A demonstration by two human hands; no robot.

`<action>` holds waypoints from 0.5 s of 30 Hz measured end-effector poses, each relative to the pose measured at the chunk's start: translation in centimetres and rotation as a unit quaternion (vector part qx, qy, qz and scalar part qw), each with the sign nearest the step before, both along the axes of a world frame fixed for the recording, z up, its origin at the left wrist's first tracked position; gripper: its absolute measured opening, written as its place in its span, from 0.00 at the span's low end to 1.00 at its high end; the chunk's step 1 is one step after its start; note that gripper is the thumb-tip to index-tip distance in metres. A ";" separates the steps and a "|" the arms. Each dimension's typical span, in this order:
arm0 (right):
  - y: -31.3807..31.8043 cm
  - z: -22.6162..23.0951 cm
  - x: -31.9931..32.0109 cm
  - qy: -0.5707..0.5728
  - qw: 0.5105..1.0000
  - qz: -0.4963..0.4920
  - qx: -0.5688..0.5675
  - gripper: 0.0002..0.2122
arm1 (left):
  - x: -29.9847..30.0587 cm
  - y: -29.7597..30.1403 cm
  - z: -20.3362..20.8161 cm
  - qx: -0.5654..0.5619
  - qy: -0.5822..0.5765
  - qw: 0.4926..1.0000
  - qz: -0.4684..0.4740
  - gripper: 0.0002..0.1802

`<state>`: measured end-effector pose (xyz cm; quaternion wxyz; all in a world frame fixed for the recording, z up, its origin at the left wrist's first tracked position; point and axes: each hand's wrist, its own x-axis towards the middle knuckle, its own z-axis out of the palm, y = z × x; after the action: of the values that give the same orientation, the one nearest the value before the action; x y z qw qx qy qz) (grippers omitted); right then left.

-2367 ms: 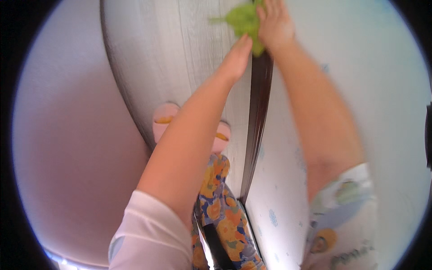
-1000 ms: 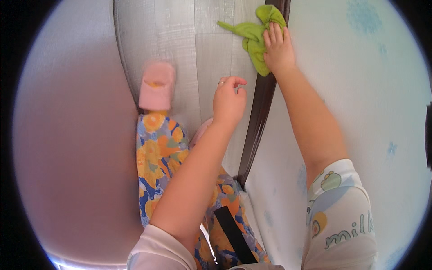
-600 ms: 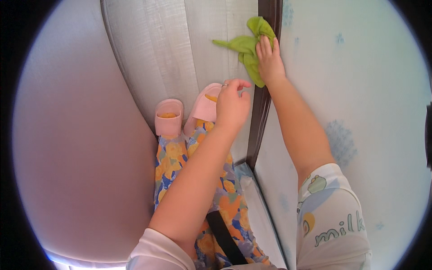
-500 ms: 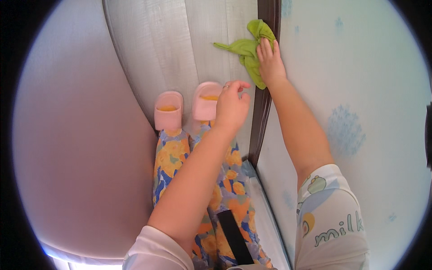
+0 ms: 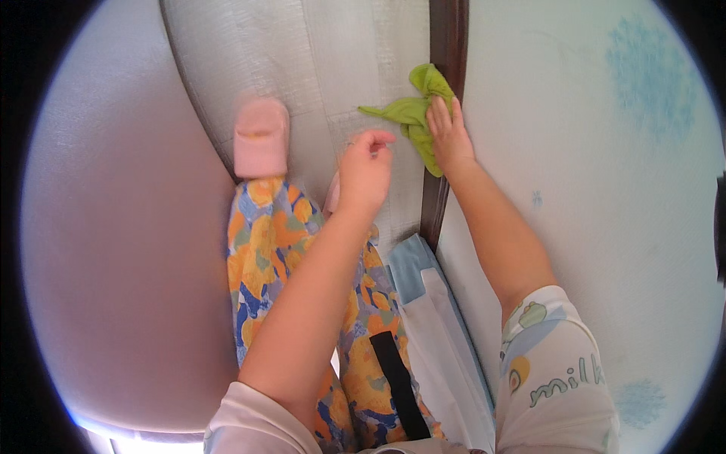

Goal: The person wrings out a green cloth in a bucket of water and then wipes various surfaces in a bedroom. They clean the floor, the base of a bed, the wall near a window, and the door frame using the damp cloth.

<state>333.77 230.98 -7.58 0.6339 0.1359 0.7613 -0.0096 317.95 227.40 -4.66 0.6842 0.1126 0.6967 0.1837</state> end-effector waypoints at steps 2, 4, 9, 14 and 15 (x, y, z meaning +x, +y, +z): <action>0.2 -0.3 0.3 -0.001 1.000 0.019 -0.019 0.28 | 1.4 0.0 -0.4 -0.015 -0.022 1.000 -0.002 0.08; 0.1 -0.3 1.0 -0.007 0.999 0.013 -0.043 0.27 | 2.2 1.8 -0.1 0.004 -0.019 0.999 -0.049 0.08; 3.3 0.8 3.1 -0.010 0.995 -0.009 -0.096 0.26 | 3.0 7.7 -0.7 -0.017 -0.032 0.998 -0.049 0.09; 13.5 -3.0 0.7 0.021 0.998 -0.011 0.052 0.25 | 5.5 9.2 -3.1 0.001 -0.036 0.999 0.000 0.12; 12.9 -2.9 -1.1 0.035 0.996 -0.019 0.085 0.25 | 5.1 7.6 -2.5 0.008 -0.028 1.000 0.008 0.12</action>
<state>332.70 243.93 -10.47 0.5929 0.2029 0.7783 0.0382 323.05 234.98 -7.18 0.7009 0.1075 0.6767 0.1980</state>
